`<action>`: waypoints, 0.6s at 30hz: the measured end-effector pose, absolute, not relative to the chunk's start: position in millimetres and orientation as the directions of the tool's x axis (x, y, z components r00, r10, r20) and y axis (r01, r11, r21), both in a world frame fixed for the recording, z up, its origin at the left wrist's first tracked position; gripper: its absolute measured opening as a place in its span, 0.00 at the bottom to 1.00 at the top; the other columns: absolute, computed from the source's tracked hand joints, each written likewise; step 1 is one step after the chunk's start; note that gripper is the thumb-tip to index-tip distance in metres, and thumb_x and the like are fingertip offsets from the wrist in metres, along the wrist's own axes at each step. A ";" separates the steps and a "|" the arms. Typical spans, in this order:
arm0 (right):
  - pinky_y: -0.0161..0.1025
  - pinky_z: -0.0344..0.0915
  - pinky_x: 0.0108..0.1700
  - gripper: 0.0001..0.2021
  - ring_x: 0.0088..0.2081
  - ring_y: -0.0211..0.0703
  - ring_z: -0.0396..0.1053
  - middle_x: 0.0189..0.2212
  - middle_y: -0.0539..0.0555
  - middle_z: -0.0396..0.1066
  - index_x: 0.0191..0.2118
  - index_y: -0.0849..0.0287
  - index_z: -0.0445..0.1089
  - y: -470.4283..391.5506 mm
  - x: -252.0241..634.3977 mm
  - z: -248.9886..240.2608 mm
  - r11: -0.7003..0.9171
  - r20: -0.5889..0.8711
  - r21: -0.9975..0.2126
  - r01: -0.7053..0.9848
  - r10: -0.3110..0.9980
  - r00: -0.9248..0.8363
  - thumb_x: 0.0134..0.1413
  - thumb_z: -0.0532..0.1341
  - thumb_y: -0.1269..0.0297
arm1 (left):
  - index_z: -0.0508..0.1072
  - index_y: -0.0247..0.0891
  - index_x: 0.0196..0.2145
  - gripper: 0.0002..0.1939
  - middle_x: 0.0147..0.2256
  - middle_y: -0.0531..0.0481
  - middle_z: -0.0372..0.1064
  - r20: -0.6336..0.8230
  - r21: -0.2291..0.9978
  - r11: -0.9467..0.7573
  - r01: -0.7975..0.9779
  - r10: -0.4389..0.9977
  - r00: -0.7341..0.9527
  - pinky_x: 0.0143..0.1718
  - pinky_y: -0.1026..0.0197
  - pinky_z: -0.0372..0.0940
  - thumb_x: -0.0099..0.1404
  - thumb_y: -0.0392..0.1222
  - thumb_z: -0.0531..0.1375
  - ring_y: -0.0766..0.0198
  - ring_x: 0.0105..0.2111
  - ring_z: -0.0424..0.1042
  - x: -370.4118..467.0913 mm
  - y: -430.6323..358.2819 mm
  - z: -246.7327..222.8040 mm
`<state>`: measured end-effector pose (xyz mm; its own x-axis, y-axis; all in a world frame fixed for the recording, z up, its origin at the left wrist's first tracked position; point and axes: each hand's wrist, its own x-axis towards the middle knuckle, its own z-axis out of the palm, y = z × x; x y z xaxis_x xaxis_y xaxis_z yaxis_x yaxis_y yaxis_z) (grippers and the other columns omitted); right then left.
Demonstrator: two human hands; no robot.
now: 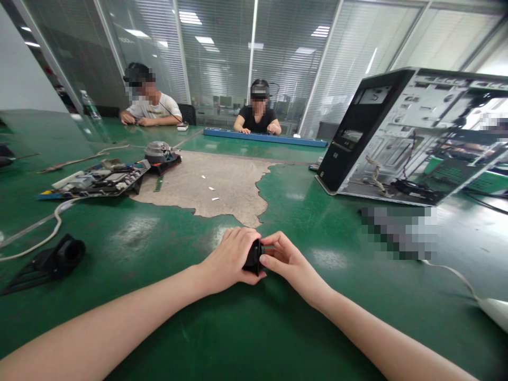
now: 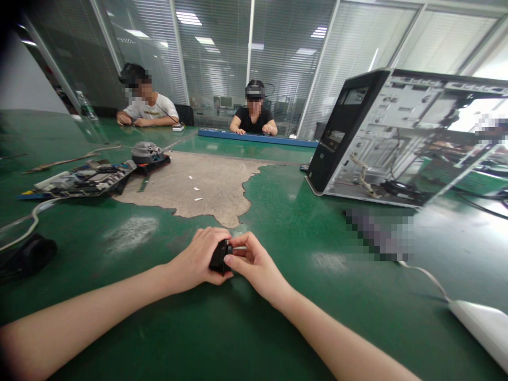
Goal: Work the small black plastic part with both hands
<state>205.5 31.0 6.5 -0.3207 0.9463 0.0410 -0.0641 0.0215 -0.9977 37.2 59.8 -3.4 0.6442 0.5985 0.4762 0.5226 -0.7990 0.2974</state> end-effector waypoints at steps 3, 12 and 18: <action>0.40 0.63 0.43 0.15 0.39 0.39 0.66 0.36 0.50 0.65 0.37 0.56 0.60 32.5 206.5 7.0 0.005 0.017 -0.999 -0.035 0.946 -0.323 0.43 0.63 0.61 | 0.54 0.39 0.45 0.28 0.42 0.46 0.61 0.470 0.304 -0.797 0.523 0.603 0.645 0.40 0.54 0.55 0.48 0.44 0.61 0.54 0.40 0.61 36.9 59.7 -2.5; 0.37 0.64 0.37 0.16 0.35 0.37 0.66 0.32 0.47 0.64 0.34 0.55 0.58 32.1 208.7 8.8 -0.007 0.025 -0.997 -0.076 0.908 -0.418 0.40 0.65 0.63 | 0.53 0.38 0.45 0.28 0.42 0.45 0.61 0.478 0.284 -0.800 0.528 0.596 0.645 0.39 0.54 0.55 0.48 0.43 0.61 0.54 0.40 0.61 36.1 59.3 -3.0; 0.38 0.62 0.40 0.12 0.37 0.37 0.66 0.33 0.48 0.65 0.34 0.57 0.60 31.1 205.8 7.6 0.036 0.044 -0.999 -0.031 0.944 -0.327 0.44 0.63 0.62 | 0.53 0.37 0.45 0.30 0.42 0.45 0.60 0.474 0.271 -0.808 0.524 0.585 0.658 0.40 0.54 0.54 0.48 0.43 0.62 0.54 0.41 0.60 36.9 59.6 -1.9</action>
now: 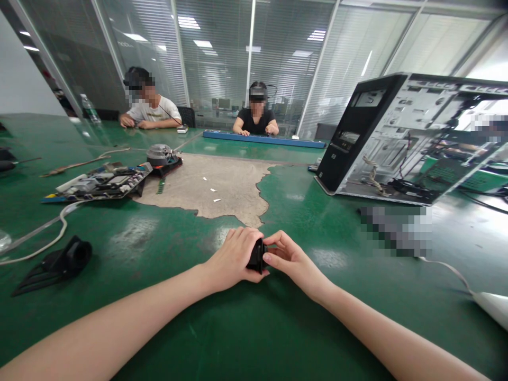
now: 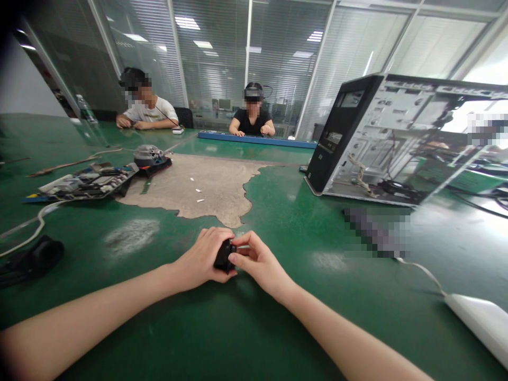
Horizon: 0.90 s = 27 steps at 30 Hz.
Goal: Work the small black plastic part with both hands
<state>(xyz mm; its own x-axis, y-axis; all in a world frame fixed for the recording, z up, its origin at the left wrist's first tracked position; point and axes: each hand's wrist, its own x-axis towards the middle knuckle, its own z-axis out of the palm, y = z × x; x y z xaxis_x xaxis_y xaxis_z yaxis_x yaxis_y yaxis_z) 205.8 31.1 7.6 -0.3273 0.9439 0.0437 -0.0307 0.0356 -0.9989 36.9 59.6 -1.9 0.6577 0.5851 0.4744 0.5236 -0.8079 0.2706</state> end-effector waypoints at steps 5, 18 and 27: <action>0.41 0.61 0.44 0.14 0.40 0.39 0.66 0.37 0.51 0.65 0.38 0.57 0.60 32.3 207.8 5.9 0.039 0.030 -0.999 0.019 0.939 -0.342 0.44 0.63 0.63 | 0.53 0.37 0.45 0.29 0.43 0.45 0.60 0.464 0.272 -0.804 0.529 0.591 0.660 0.40 0.54 0.54 0.48 0.44 0.62 0.55 0.40 0.60 36.4 58.9 -1.6; 0.39 0.61 0.43 0.12 0.38 0.38 0.65 0.35 0.49 0.65 0.35 0.56 0.59 30.9 205.3 6.0 0.057 0.060 -0.998 -0.021 0.944 -0.324 0.46 0.61 0.59 | 0.53 0.37 0.45 0.29 0.43 0.44 0.60 0.483 0.246 -0.813 0.528 0.575 0.660 0.40 0.54 0.54 0.48 0.44 0.62 0.54 0.41 0.60 36.3 59.6 -3.7; 0.42 0.62 0.44 0.18 0.39 0.39 0.67 0.34 0.48 0.65 0.36 0.55 0.58 31.7 209.3 3.4 0.011 0.039 -0.997 -0.073 0.917 -0.397 0.39 0.66 0.64 | 0.53 0.37 0.46 0.29 0.42 0.44 0.60 0.477 0.270 -0.802 0.532 0.592 0.650 0.41 0.54 0.55 0.49 0.42 0.61 0.54 0.42 0.60 36.5 59.2 -3.4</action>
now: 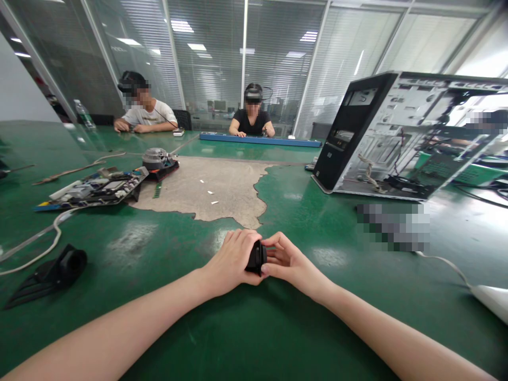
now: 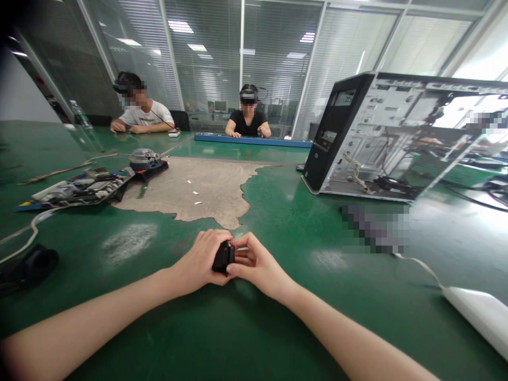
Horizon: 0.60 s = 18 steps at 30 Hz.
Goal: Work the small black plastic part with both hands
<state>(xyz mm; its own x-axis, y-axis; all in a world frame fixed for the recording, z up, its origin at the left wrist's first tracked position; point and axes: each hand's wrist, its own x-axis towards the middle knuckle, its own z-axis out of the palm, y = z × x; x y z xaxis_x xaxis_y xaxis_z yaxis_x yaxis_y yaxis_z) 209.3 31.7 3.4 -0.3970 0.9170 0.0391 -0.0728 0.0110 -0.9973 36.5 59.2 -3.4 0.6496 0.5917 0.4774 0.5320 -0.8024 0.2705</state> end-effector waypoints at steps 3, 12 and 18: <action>0.41 0.62 0.43 0.17 0.37 0.38 0.67 0.33 0.47 0.65 0.34 0.55 0.57 30.7 208.3 2.2 0.011 0.049 -0.995 -0.100 0.922 -0.384 0.39 0.66 0.63 | 0.53 0.36 0.45 0.29 0.41 0.44 0.60 0.477 0.273 -0.799 0.535 0.596 0.646 0.41 0.54 0.55 0.49 0.42 0.61 0.54 0.41 0.61 36.9 59.8 -4.0; 0.43 0.61 0.45 0.15 0.41 0.41 0.65 0.37 0.52 0.64 0.38 0.57 0.59 32.2 207.1 2.8 0.026 0.028 -1.000 -0.012 0.943 -0.331 0.44 0.63 0.62 | 0.53 0.37 0.46 0.30 0.42 0.44 0.60 0.475 0.278 -0.801 0.530 0.594 0.649 0.41 0.54 0.55 0.48 0.42 0.62 0.55 0.41 0.60 37.4 60.1 -3.0; 0.43 0.61 0.47 0.20 0.40 0.39 0.66 0.35 0.48 0.64 0.35 0.55 0.56 31.0 208.2 2.3 0.012 0.049 -0.995 -0.094 0.913 -0.405 0.37 0.67 0.66 | 0.53 0.38 0.46 0.29 0.42 0.44 0.60 0.461 0.297 -0.791 0.534 0.609 0.646 0.40 0.54 0.55 0.48 0.41 0.61 0.55 0.41 0.61 36.9 59.9 -3.8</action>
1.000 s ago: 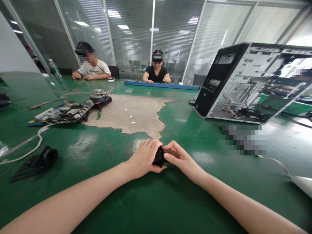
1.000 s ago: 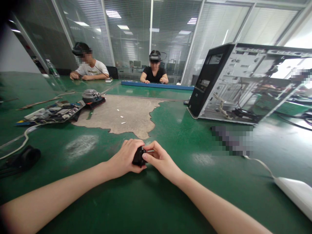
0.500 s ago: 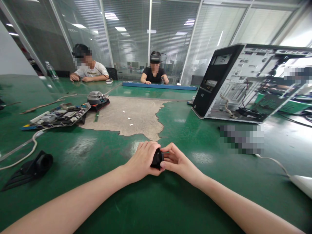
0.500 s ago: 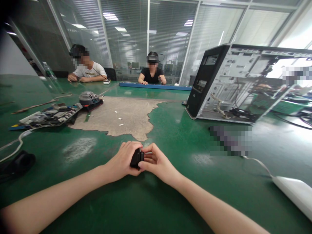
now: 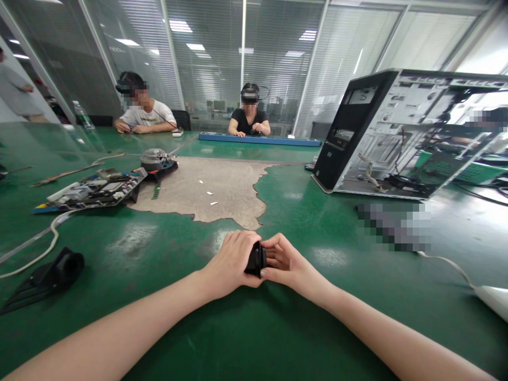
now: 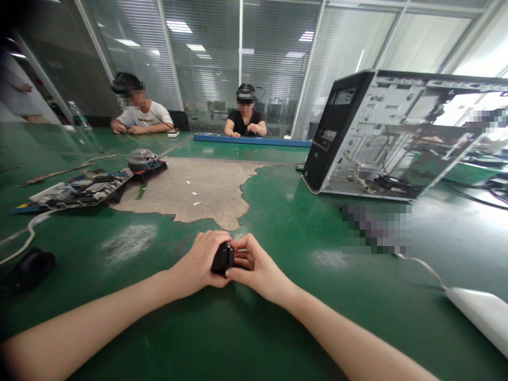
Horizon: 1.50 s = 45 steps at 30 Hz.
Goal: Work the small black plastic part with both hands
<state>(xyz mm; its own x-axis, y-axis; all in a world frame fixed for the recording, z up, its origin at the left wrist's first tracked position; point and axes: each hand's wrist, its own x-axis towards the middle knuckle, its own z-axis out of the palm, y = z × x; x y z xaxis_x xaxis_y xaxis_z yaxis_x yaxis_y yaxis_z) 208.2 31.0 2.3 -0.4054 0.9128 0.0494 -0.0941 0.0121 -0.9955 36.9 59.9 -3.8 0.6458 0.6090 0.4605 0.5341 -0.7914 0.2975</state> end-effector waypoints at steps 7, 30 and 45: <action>0.40 0.61 0.43 0.12 0.38 0.38 0.65 0.34 0.49 0.65 0.34 0.57 0.59 31.5 205.9 3.7 0.054 0.074 -0.996 -0.069 0.942 -0.326 0.45 0.62 0.60 | 0.52 0.38 0.46 0.31 0.42 0.44 0.60 0.472 0.292 -0.797 0.529 0.601 0.645 0.41 0.54 0.54 0.47 0.42 0.62 0.54 0.42 0.60 37.3 60.8 -4.6; 0.43 0.62 0.44 0.17 0.40 0.40 0.65 0.37 0.52 0.65 0.39 0.57 0.59 32.4 207.8 7.2 -0.008 -0.003 -1.000 -0.015 0.937 -0.350 0.43 0.63 0.62 | 0.53 0.37 0.45 0.29 0.42 0.44 0.60 0.463 0.303 -0.792 0.531 0.609 0.644 0.41 0.54 0.55 0.47 0.42 0.62 0.54 0.42 0.61 36.9 59.8 -2.0; 0.42 0.62 0.44 0.14 0.40 0.40 0.65 0.35 0.50 0.65 0.36 0.56 0.60 31.0 205.5 7.1 0.025 0.040 -0.998 -0.052 0.948 -0.317 0.44 0.63 0.60 | 0.54 0.38 0.45 0.29 0.42 0.45 0.60 0.471 0.309 -0.792 0.526 0.608 0.639 0.41 0.53 0.55 0.47 0.42 0.61 0.54 0.42 0.61 36.9 59.7 -2.7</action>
